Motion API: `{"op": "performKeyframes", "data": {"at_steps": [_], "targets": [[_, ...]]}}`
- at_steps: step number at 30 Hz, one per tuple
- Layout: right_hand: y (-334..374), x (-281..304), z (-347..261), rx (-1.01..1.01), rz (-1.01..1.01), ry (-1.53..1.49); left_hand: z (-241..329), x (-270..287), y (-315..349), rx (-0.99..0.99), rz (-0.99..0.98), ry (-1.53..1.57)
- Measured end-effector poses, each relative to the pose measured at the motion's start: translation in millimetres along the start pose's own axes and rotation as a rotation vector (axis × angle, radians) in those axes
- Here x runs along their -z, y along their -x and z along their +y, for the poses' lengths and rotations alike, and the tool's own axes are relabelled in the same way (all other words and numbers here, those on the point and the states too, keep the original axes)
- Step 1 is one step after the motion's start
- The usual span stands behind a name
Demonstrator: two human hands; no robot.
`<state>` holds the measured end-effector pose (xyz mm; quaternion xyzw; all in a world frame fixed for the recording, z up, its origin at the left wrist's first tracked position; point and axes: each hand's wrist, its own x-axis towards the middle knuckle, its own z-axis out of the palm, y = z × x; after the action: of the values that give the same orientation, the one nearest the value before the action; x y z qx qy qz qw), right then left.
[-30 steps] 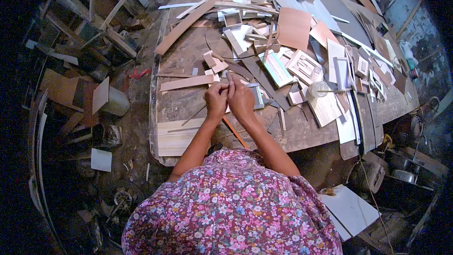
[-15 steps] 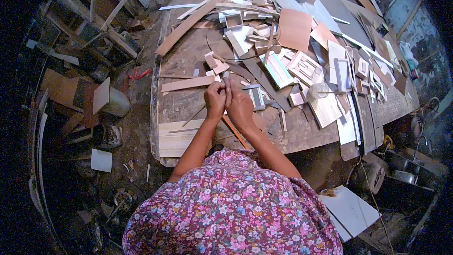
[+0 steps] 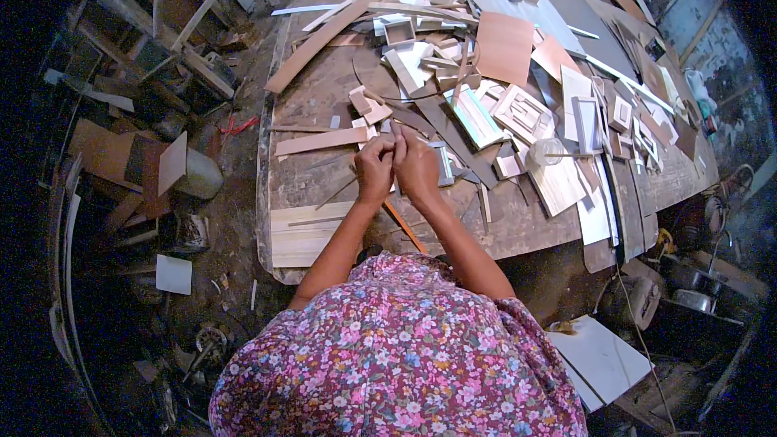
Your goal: Assembling small wooden pieces on a workbench in a workshop.
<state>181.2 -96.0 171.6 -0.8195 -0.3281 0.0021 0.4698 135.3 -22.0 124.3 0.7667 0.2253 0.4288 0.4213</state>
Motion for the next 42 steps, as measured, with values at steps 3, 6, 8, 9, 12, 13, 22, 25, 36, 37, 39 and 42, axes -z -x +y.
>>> {"op": "performKeyframes", "data": {"at_steps": [3,6,8,9,12,13,22,25,36,37,39,42], "targets": [[12.6,-6.4,6.3,0.067,0.032,0.0,2.9,1.9,0.5,0.049,0.008,-0.068],[13.3,-7.2,10.5,-0.004,-0.018,0.054,2.2,2.3,0.9,0.048,-0.009,-0.032],[3.6,-2.7,5.6,-0.058,-0.04,0.009,3.6,2.8,1.8,0.04,-0.017,-0.037],[-1.1,0.9,1.4,-0.077,-0.054,-0.03,5.2,3.3,0.9,0.021,-0.009,0.002],[7.6,2.1,1.4,-0.008,-0.034,-0.11,14.7,5.9,-0.4,-0.001,0.007,-0.021],[8.8,2.7,-2.1,-0.065,-0.048,-0.142,11.8,5.4,-2.0,0.015,0.007,-0.007],[2.2,-4.9,22.5,-0.212,-0.122,-0.174,-5.9,-0.8,-1.9,0.097,-0.054,0.141],[3.2,-5.3,22.3,-0.148,-0.04,-0.178,3.0,-1.5,-0.6,0.166,-0.058,0.082],[-3.9,-5.7,20.2,-0.15,-0.046,-0.246,7.1,-2.0,-1.6,0.174,-0.088,0.185],[-6.6,-7.2,26.1,-0.166,-0.034,-0.268,11.8,-3.4,-1.2,0.174,-0.098,0.16],[-2.5,-7.4,21.1,-0.15,-0.06,-0.267,10.3,-1.9,-4.2,0.182,-0.071,0.127],[1.1,-10.1,18.2,-0.098,-0.06,-0.254,-6.6,-1.1,-6.8,0.165,-0.031,0.088]]}}
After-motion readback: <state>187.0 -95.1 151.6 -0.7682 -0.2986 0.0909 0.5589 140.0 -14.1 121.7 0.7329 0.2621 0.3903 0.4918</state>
